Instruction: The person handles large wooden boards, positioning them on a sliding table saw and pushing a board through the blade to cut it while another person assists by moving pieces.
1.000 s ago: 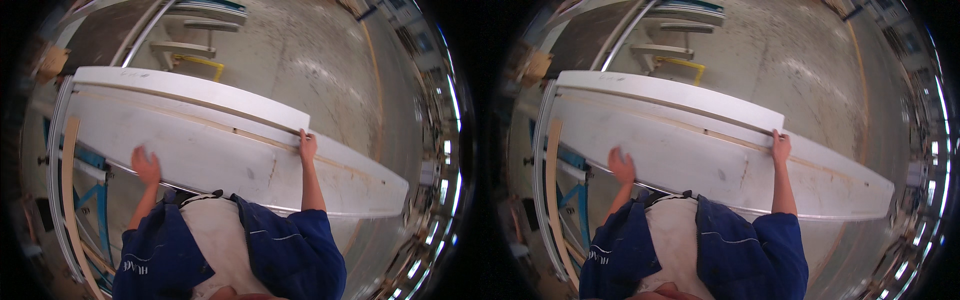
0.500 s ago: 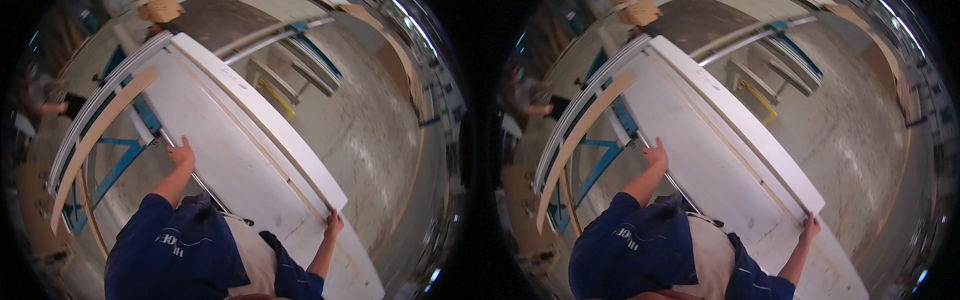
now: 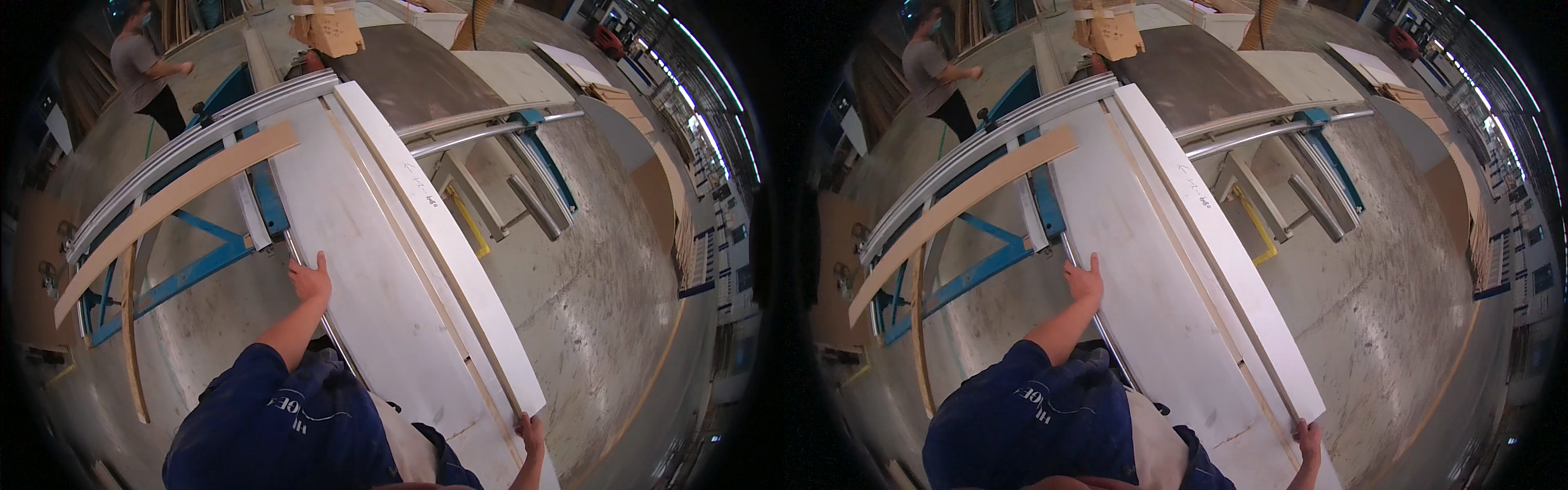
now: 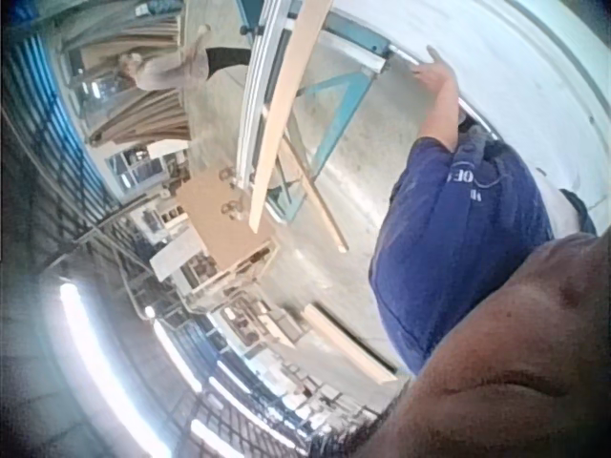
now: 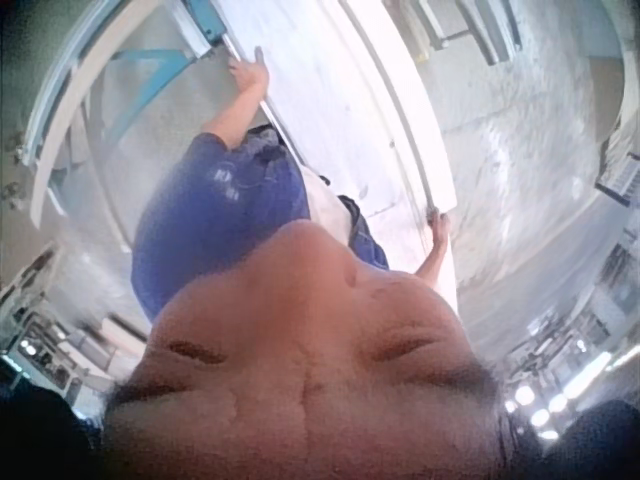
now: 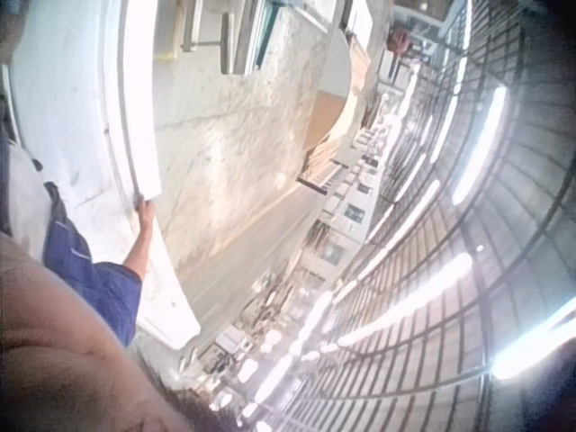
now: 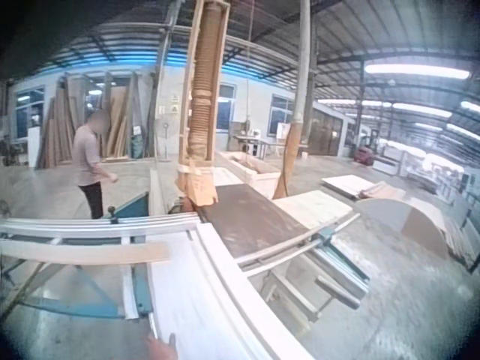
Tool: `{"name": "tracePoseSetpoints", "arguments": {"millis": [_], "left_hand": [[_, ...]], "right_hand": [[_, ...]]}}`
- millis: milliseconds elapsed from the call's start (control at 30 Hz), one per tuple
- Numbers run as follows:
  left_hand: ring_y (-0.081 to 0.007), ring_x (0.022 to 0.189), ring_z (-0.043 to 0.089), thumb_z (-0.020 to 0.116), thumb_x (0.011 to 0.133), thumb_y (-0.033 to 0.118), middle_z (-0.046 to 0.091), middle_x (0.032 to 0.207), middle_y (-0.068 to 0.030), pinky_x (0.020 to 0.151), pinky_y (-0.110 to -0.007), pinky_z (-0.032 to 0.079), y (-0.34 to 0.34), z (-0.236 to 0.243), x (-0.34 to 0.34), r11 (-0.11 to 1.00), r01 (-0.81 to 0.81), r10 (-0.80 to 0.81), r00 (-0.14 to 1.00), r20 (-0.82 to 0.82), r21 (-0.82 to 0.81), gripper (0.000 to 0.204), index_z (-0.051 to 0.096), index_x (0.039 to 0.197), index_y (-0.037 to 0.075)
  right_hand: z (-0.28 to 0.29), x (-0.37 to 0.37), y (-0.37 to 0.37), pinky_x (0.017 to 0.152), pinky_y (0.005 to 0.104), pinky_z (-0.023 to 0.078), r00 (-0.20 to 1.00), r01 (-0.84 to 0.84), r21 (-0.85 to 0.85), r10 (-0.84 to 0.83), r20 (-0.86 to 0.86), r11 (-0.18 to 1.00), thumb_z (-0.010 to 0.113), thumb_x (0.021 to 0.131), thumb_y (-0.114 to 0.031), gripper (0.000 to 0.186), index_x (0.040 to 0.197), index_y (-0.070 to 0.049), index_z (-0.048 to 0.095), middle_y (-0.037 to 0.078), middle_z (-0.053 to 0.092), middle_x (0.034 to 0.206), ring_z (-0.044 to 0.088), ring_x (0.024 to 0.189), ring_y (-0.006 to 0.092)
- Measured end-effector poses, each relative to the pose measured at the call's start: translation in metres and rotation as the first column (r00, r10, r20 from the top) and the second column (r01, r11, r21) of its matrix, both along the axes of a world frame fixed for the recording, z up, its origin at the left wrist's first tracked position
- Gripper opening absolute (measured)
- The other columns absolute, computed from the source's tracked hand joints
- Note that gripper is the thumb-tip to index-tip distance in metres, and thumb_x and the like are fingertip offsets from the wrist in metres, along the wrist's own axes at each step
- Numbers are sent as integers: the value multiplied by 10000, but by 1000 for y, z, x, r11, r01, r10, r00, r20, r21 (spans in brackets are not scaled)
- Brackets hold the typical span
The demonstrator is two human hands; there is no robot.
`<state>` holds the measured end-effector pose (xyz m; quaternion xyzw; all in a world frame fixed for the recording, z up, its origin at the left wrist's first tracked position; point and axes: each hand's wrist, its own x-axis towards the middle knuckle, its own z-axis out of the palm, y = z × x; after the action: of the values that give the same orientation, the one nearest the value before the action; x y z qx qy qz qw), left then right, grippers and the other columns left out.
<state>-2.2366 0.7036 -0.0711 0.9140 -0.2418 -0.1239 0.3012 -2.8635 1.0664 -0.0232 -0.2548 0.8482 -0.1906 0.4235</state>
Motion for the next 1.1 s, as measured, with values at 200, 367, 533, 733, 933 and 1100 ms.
{"name": "tracePoseSetpoints", "arguments": {"millis": [200,367,533,733,933,1100], "left_hand": [[-429,1265,492,640,873,621,473,1379,-261,991,-531,468,-3,0,2,999,-4,6,999,-50,32,895,348,1450,2],[-426,1247,511,638,875,618,481,1369,-259,983,-526,473,-4,1,3,999,13,-13,1000,-1,38,892,346,1449,1],[-424,1221,533,638,871,622,496,1353,-255,973,-518,483,-7,5,5,998,6,-6,1000,-7,65,897,348,1449,-1],[-423,1217,537,647,864,617,501,1349,-252,963,-521,488,-14,-11,8,1000,-1,0,999,52,15,899,360,1443,-8],[-419,1235,516,699,858,524,478,1367,-257,984,-514,473,-11,-27,16,996,41,-35,997,70,-73,882,340,1465,-6],[-367,1270,477,810,766,238,492,1372,-229,1107,-474,362,-19,2,19,920,353,-238,848,474,-171,778,438,1406,1]], "right_hand": [[3,-7,0,592,335,568,988,-77,86,64,137,993,490,1036,-476,516,877,5,590,104,632,745,639,624,196],[-5,-8,-1,619,347,569,978,-62,110,38,206,992,440,1042,-515,561,902,6,592,107,636,749,632,632,203],[-16,-16,-6,589,353,568,968,-139,91,116,222,986,409,1041,-540,628,850,18,621,111,629,715,629,609,214],[-28,-29,-12,548,355,565,962,-207,146,175,208,967,407,1030,-565,651,846,15,636,104,622,684,637,588,219],[-14,-23,-16,606,377,582,974,-119,213,72,216,970,409,1028,-564,603,915,-10,620,91,628,744,651,622,217],[-24,-21,-14,446,225,352,948,-265,108,238,214,958,569,995,-521,393,976,-136,642,-59,539,686,448,530,38]]}}
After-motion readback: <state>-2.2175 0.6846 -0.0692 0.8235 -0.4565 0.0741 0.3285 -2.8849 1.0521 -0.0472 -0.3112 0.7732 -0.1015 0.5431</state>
